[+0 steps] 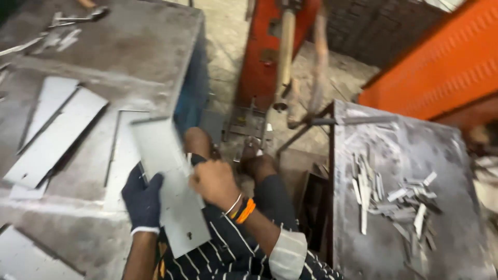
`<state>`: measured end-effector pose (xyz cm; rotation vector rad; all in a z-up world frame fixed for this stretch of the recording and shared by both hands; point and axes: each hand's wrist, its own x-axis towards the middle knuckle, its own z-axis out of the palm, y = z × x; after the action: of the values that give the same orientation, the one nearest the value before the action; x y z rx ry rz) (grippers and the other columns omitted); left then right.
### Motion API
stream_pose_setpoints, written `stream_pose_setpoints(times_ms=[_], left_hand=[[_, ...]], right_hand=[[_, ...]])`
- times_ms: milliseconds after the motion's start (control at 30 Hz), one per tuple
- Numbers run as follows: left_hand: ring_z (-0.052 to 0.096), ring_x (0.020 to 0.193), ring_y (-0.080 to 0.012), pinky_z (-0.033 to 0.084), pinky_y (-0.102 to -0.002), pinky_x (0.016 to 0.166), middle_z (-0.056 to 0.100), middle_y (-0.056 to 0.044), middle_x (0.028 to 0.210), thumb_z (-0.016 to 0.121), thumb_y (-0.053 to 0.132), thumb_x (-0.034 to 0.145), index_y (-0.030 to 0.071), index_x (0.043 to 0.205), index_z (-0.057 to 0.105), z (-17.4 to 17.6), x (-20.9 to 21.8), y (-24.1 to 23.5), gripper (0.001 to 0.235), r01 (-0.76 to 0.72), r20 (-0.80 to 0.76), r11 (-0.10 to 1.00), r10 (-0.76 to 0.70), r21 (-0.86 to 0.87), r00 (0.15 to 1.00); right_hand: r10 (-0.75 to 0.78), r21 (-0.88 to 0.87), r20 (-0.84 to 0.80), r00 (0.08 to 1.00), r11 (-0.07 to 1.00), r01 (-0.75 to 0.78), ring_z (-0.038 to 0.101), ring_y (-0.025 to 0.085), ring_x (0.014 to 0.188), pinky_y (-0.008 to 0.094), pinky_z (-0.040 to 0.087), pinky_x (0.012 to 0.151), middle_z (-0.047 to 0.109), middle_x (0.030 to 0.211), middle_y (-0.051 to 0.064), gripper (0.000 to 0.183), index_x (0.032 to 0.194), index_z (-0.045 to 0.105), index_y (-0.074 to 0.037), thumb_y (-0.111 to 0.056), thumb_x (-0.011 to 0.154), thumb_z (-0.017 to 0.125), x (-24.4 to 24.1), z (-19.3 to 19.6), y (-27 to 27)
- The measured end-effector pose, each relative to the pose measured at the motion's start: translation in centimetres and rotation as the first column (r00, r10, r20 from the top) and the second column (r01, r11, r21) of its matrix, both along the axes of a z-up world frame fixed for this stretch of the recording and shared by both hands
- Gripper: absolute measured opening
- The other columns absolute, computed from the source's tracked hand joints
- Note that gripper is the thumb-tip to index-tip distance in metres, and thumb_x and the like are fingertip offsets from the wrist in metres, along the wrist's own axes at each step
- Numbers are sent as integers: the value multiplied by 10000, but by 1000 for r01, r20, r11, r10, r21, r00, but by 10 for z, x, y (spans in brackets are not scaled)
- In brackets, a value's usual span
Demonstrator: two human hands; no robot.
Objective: The person sits at a press machine in a metal workshop, picks small metal strips from a side table one at a time, and positions each strip on a sheet-metal panel held in the machine, producing sparks as the pieces are welded on. Finished panels are stacked on the adjacent table.
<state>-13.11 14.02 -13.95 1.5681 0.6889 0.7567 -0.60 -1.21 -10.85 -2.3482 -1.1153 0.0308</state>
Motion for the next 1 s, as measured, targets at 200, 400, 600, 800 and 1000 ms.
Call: stream_pose_setpoints(times_ms=[200, 400, 600, 800, 1000], left_hand=[[647, 955, -227, 519, -356, 878, 721, -116, 1116, 828, 126, 874, -54, 1207, 701, -126, -183, 122, 399, -410, -230, 901, 432, 140, 872], [651, 1047, -308, 511, -421, 930, 700, -193, 1173, 853, 268, 837, -39, 1348, 672, -138, -239, 169, 623, -478, -377, 796, 600, 372, 706], [639, 1237, -439, 488, -531, 1052, 666, -243, 1333, 805, 414, 962, 13, 1385, 608, -121, -166, 166, 616, -184, -588, 751, 623, 634, 516], [472, 1403, -392, 322, -486, 1187, 494, -246, 1541, 862, 582, 733, -41, 1519, 441, -127, 14, 149, 1088, 184, -641, 783, 324, 595, 695], [427, 1396, -445, 315, -558, 1136, 476, -253, 1507, 918, 627, 588, 30, 1600, 270, -100, 73, 137, 1341, 155, -821, 854, 405, 497, 401]], right_hand=[[283, 77, -355, 891, 959, -274, 670, 372, 645, 492, 515, 613, 679, 678, 192, 304, 760, 747, -40, -310, 897, 716, -61, -21, 37], [291, 237, -874, 389, 955, -181, 618, 169, 449, 324, 493, 459, 684, 642, 116, 332, 857, 682, 31, -249, 1030, 638, -52, -86, 40], [417, 435, -894, 166, 896, 94, 666, 140, 509, 236, 467, 410, 738, 797, 136, 259, 1158, 607, 44, -193, 1053, 596, -31, -98, 37], [481, 482, -874, 72, 838, 257, 754, 196, 698, 229, 525, 519, 757, 880, 152, 267, 1192, 585, 32, -205, 1070, 592, -9, -103, 24], [486, 531, -847, 216, 749, 395, 770, 238, 840, 276, 575, 620, 769, 1001, 171, 238, 1194, 546, -7, -166, 1029, 610, 30, -71, -17]])
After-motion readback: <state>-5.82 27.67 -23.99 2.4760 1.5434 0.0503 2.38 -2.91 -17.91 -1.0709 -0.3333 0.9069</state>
